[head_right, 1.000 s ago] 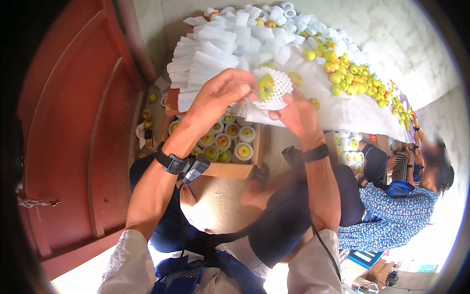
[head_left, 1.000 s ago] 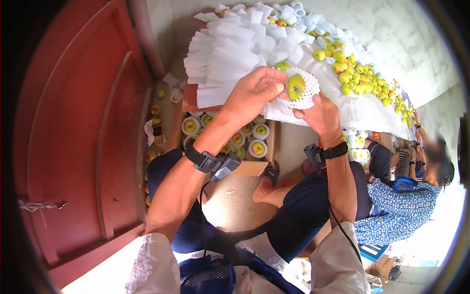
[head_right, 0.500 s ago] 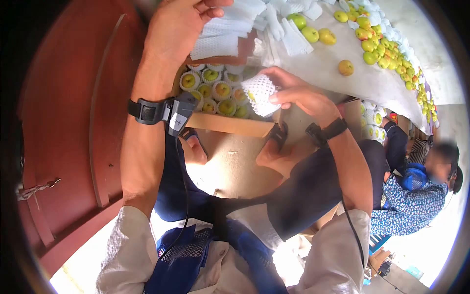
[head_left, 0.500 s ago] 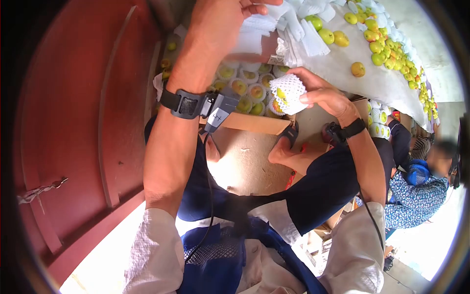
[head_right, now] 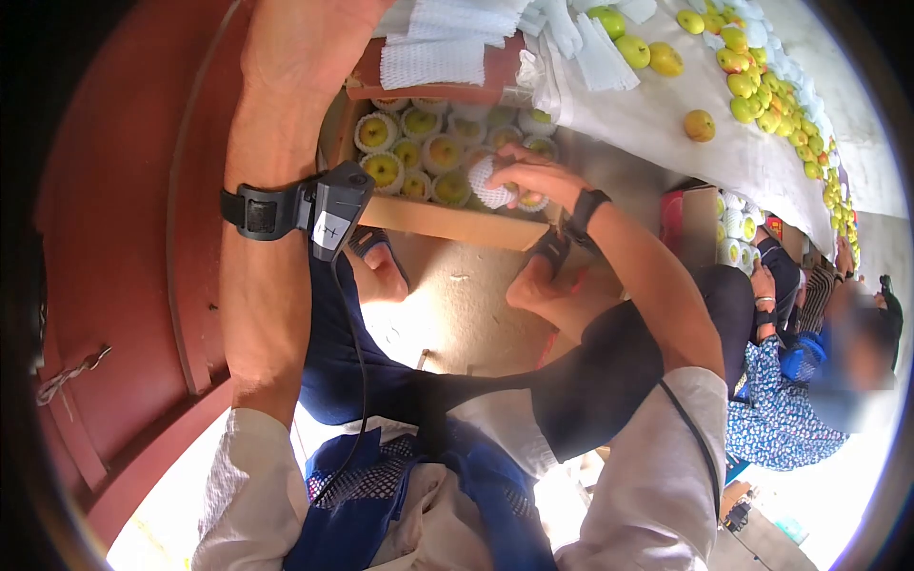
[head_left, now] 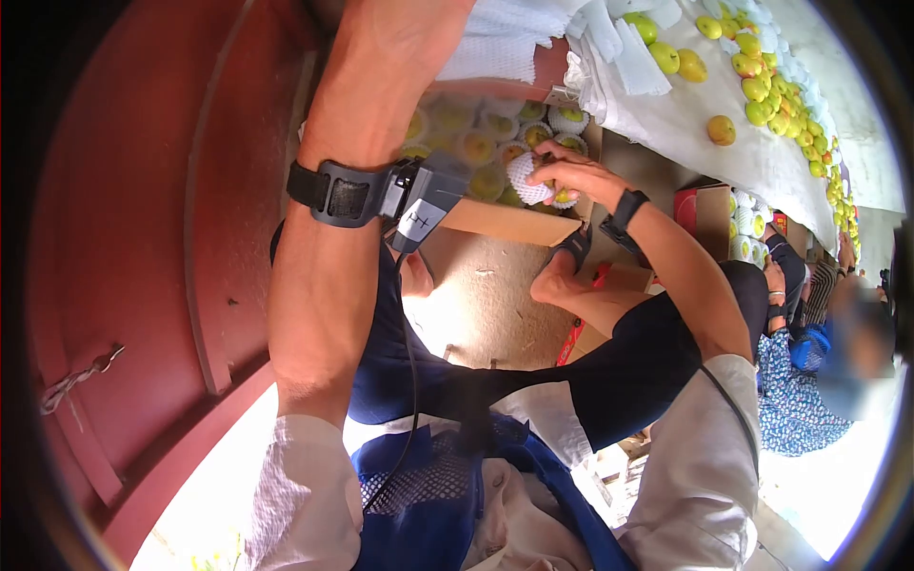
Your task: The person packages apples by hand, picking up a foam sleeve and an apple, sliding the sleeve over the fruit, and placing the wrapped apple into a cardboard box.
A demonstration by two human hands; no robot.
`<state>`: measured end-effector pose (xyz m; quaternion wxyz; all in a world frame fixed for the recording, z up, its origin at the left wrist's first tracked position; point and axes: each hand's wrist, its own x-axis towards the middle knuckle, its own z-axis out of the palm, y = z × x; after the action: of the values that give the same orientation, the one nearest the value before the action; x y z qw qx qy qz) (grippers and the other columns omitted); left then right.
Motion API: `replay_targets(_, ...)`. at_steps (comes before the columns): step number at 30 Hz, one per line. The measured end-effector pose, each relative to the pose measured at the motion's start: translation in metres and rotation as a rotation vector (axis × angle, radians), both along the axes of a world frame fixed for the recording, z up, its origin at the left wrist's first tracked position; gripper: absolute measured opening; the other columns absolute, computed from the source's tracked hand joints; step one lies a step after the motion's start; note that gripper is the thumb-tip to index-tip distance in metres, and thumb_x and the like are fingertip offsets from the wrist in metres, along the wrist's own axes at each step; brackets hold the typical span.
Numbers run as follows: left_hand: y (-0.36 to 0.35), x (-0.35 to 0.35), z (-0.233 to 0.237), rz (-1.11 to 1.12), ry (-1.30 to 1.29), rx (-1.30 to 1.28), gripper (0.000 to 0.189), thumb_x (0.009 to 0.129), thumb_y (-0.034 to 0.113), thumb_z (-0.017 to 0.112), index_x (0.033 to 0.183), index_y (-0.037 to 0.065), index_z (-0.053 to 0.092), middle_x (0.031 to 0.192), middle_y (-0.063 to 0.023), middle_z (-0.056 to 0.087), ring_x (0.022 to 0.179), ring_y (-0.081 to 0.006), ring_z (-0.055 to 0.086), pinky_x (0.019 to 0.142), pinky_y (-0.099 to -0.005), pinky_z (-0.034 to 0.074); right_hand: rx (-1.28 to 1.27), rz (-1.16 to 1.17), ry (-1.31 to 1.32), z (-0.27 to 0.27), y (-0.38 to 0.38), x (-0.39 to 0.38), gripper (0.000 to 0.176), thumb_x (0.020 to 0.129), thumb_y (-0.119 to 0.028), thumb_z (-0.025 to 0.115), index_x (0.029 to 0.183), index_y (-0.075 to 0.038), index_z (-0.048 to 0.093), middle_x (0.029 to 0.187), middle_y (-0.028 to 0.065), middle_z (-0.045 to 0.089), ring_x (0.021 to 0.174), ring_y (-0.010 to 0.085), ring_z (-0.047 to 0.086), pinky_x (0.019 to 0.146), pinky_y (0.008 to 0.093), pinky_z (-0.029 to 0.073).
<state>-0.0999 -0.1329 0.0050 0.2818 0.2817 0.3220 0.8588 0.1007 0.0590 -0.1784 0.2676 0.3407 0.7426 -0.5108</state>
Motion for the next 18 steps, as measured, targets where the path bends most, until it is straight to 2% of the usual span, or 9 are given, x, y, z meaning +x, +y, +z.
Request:
replay_targets(1,0.001,0.0,0.001,0.001,0.01,0.008,0.021,0.102,0.017,0.06,0.115,0.001,0.064,0.101,-0.0113,0.07,0.091,-0.0221,0.067,0.078,-0.029,0.052,-0.051,-0.018,-0.04,-0.011,0.003,-0.003,0.077,0.079,-0.028,0.079,0.143,-0.005,0.042,0.113,0.0133,0.058,0.077,0.0208,0.073,0.041,0.0266,0.03)
replay_targets(2,0.003,0.0,0.002,0.004,0.018,0.013,0.021,0.102,0.017,0.059,0.115,0.0,0.064,0.101,-0.0113,0.07,0.091,-0.022,0.067,0.078,-0.029,0.052,-0.054,-0.018,-0.046,-0.022,0.005,-0.001,0.077,0.079,-0.028,0.079,0.143,-0.005,0.042,0.113,0.0133,0.058,0.077,0.0208,0.073,0.041,0.0266,0.03)
replay_targets(4,0.007,0.001,0.005,0.026,0.01,-0.013,0.022,0.102,0.017,0.059,0.115,0.0,0.064,0.101,-0.0114,0.07,0.092,-0.0219,0.067,0.078,-0.0291,0.052,-0.013,-0.041,-0.076,-0.029,-0.004,-0.003,0.084,0.077,-0.039,0.076,0.149,-0.01,0.042,0.121,0.0111,0.063,0.083,0.0189,0.074,0.052,0.025,0.036)
replay_targets(8,0.011,-0.002,0.005,0.009,0.024,0.017,0.021,0.102,0.016,0.058,0.114,0.0,0.064,0.101,-0.0118,0.07,0.092,-0.0216,0.067,0.078,-0.0293,0.052,0.022,-0.045,-0.087,-0.036,-0.001,-0.004,0.081,0.076,-0.039,0.076,0.146,-0.011,0.045,0.123,0.0124,0.064,0.085,0.0206,0.073,0.061,0.0311,0.045)
replay_targets(12,0.024,-0.004,0.01,-0.011,0.001,0.027,0.022,0.101,0.016,0.058,0.115,-0.001,0.064,0.102,-0.0124,0.07,0.093,-0.022,0.067,0.079,-0.0296,0.052,0.154,0.093,-0.094,-0.042,0.009,0.003,0.078,0.078,-0.031,0.079,0.143,-0.008,0.044,0.113,0.0152,0.064,0.081,0.0228,0.073,0.051,0.0327,0.045)
replay_targets(14,0.029,-0.006,0.012,-0.013,-0.006,0.029,0.022,0.101,0.016,0.058,0.115,-0.001,0.064,0.102,-0.0124,0.07,0.093,-0.0221,0.067,0.079,-0.0297,0.052,0.279,0.226,-0.024,-0.036,0.011,0.005,0.078,0.074,-0.032,0.079,0.141,-0.006,0.046,0.117,0.0158,0.067,0.091,0.0256,0.072,0.072,0.0388,0.054)
replay_targets(15,0.032,-0.009,0.013,-0.019,-0.006,0.034,0.023,0.101,0.016,0.058,0.115,-0.001,0.064,0.102,-0.0124,0.07,0.093,-0.0221,0.067,0.079,-0.0297,0.052,0.274,0.226,-0.026,-0.038,0.014,0.007,0.078,0.074,-0.032,0.079,0.141,-0.006,0.046,0.117,0.0158,0.067,0.091,0.0256,0.072,0.072,0.0388,0.054)
replay_targets(17,0.039,-0.015,0.014,-0.026,-0.014,0.031,0.023,0.101,0.016,0.058,0.115,-0.001,0.064,0.102,-0.0125,0.07,0.094,-0.0222,0.067,0.08,-0.0297,0.052,0.401,0.382,0.132,-0.048,0.025,0.012,0.077,0.072,-0.03,0.077,0.14,-0.007,0.048,0.128,0.0163,0.066,0.103,0.0313,0.07,0.088,0.0409,0.053)
replay_targets(18,0.04,-0.019,0.016,-0.026,-0.012,0.034,0.023,0.101,0.016,0.059,0.115,-0.001,0.064,0.102,-0.0125,0.07,0.094,-0.0222,0.067,0.08,-0.0298,0.052,0.396,0.382,0.131,-0.042,0.023,0.008,0.077,0.072,-0.03,0.077,0.14,-0.007,0.048,0.128,0.0163,0.066,0.103,0.0313,0.07,0.088,0.0409,0.053)
